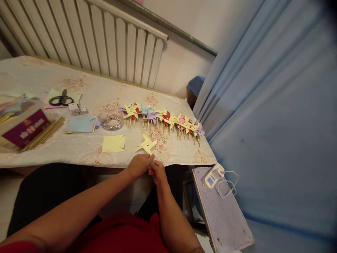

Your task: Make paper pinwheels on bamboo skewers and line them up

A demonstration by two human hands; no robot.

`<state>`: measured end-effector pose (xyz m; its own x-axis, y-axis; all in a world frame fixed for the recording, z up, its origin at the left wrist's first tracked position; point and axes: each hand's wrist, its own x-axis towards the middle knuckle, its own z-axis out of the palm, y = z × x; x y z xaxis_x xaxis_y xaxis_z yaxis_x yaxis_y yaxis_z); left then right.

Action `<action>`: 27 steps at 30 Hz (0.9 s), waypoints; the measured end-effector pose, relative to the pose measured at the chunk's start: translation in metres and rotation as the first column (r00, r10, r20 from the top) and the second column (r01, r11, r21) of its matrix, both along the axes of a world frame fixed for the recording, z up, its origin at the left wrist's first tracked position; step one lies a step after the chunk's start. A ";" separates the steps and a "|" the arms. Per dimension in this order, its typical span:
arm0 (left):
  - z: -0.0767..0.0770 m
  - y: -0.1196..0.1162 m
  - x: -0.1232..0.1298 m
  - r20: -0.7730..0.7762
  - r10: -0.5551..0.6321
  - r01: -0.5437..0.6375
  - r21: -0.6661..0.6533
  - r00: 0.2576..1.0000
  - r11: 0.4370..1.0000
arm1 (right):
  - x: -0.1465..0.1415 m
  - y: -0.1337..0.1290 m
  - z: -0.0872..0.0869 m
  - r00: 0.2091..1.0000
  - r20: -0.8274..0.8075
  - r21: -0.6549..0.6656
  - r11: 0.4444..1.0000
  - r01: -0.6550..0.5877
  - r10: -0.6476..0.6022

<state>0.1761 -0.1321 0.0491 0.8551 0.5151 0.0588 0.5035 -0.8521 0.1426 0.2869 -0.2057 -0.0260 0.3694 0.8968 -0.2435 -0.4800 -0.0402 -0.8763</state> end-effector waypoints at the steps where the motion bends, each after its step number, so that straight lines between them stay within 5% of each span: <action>1: 0.000 0.000 -0.001 0.003 0.000 0.000 0.000 1.000 1.000 | 0.000 0.000 0.000 1.000 -0.001 0.001 1.000 -0.001 0.001; 11: -0.007 -0.005 -0.012 0.163 0.021 -0.006 -0.091 0.986 0.996 | -0.001 0.000 0.002 1.000 0.002 -0.006 1.000 0.014 -0.014; 14: -0.009 -0.003 -0.021 0.275 0.198 -0.141 -0.215 0.941 0.966 | -0.001 -0.001 0.003 1.000 -0.002 -0.022 0.999 0.025 -0.025; 16: -0.010 0.003 -0.026 0.364 0.411 -0.286 -0.349 0.836 0.892 | -0.001 -0.001 0.004 1.000 0.001 -0.031 0.999 0.023 -0.023; 20: -0.011 0.024 -0.030 0.372 0.750 -0.444 -0.630 0.548 0.637 | -0.001 -0.001 0.005 1.000 -0.006 -0.032 0.999 0.026 -0.027; 23: -0.012 0.036 -0.030 0.268 0.829 -0.433 -0.750 0.491 0.500 | -0.002 -0.001 0.005 0.999 -0.018 -0.032 0.999 0.028 -0.029; 27: -0.016 0.043 -0.026 0.200 0.842 -0.364 -0.834 0.501 0.415 | -0.002 -0.001 0.004 1.000 -0.014 -0.035 0.999 0.017 -0.018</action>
<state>0.1500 -0.0894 0.0332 0.1949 0.9538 -0.2286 0.4507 0.1199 0.8846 0.2851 -0.2071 -0.0223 0.3812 0.8812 -0.2796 -0.4932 -0.0620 -0.8677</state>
